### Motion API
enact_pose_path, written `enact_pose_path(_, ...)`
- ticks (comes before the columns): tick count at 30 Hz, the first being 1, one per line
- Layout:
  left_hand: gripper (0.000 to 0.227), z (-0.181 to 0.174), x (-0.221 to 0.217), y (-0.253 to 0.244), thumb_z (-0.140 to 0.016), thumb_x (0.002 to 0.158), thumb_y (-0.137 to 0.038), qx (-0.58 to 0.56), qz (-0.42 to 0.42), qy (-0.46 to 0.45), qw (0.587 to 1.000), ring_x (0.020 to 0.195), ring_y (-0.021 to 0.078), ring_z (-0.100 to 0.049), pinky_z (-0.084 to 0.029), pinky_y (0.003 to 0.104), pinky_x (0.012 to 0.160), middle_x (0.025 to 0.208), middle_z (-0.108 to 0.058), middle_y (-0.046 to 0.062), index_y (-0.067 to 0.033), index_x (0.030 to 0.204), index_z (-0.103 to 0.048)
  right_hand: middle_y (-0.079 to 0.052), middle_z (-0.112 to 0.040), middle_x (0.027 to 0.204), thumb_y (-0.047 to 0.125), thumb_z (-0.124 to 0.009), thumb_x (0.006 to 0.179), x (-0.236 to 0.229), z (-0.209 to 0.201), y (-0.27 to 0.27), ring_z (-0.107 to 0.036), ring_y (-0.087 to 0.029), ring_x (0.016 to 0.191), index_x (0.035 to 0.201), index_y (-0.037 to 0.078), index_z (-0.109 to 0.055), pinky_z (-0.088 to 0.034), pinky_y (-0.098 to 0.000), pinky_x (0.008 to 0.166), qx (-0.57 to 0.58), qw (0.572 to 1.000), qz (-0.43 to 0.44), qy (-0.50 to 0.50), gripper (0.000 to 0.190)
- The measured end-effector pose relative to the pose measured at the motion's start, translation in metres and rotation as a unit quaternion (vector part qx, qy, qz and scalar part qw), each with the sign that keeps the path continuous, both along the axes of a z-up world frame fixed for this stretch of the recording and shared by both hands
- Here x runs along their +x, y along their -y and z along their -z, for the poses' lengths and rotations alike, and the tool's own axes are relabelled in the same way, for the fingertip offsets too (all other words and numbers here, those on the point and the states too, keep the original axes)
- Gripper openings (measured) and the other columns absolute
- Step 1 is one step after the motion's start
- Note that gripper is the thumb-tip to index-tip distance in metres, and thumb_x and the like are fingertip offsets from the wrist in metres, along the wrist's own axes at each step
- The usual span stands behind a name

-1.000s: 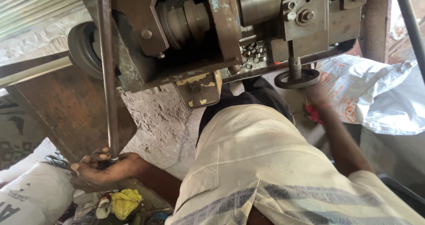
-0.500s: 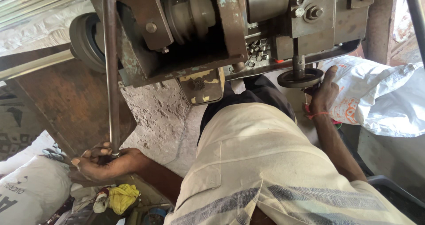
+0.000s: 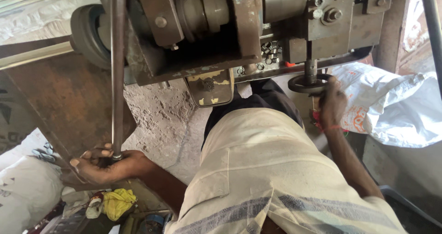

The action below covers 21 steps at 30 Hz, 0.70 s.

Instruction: The person operates a manual press machine by repeatedly pulling a lever with the left hand and turning a wheel with the right hand. Small metal parts accumulate in a tray beneath the press as the cycle continues.

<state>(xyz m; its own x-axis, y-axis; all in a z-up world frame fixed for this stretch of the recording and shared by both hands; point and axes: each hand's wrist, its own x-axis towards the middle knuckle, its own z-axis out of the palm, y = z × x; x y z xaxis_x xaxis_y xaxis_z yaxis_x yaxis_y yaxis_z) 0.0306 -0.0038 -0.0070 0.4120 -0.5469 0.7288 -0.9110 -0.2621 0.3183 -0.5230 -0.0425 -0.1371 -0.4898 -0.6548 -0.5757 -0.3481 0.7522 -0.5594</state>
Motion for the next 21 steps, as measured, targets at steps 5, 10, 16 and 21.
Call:
enact_pose_path(5,0.044,-0.007,-0.008,0.005,-0.055,0.114,-0.003,0.031,-0.027,0.039,0.998,0.102,0.0191,-0.062,-0.061,0.026,0.080,0.152,-0.046,0.009,-0.0044,0.153,-0.036,-0.016,-0.066,0.086,0.039,-0.055,0.102,0.027,0.036,0.003,-0.058,-0.029,0.077,0.100,0.006,-0.077,-0.043,-0.0427,0.067,-0.050,0.936,-0.344,-0.047,0.040)
enact_pose_path(10,0.047,-0.006,0.001,0.000,-0.063,0.112,-0.009,0.033,0.011,0.099,0.994,0.102,0.0181,-0.061,-0.062,0.029,0.083,0.150,-0.043,0.011,-0.0032,0.149,-0.034,-0.018,-0.072,0.107,0.024,-0.057,0.099,-0.035,0.030,0.019,-0.067,-0.037,0.097,0.113,0.007,-0.073,-0.050,-0.0480,0.083,0.009,0.913,-0.397,-0.088,0.027)
enact_pose_path(16,0.033,0.008,0.007,-0.010,-0.052,0.115,-0.018,-0.245,0.085,-0.390,0.884,0.074,0.0140,-0.059,-0.054,0.026,0.060,0.105,-0.063,0.014,0.0085,0.134,-0.053,-0.018,-0.065,0.112,0.019,-0.062,0.095,-0.024,0.026,-0.003,-0.063,-0.036,0.098,0.128,-0.001,-0.055,-0.050,-0.0461,0.083,-0.076,0.904,-0.376,0.189,0.039)
enact_pose_path(21,0.035,0.007,-0.015,-0.019,-0.050,0.117,-0.021,-0.235,0.114,-0.389,0.884,0.072,0.0154,-0.064,-0.058,0.025,0.061,0.106,-0.067,0.015,0.0058,0.138,-0.053,-0.015,-0.073,0.106,0.021,-0.057,0.100,-0.038,0.087,0.029,-0.068,-0.035,0.101,0.115,0.011,-0.071,-0.054,-0.0465,0.087,-0.055,0.800,-0.585,-0.118,0.023)
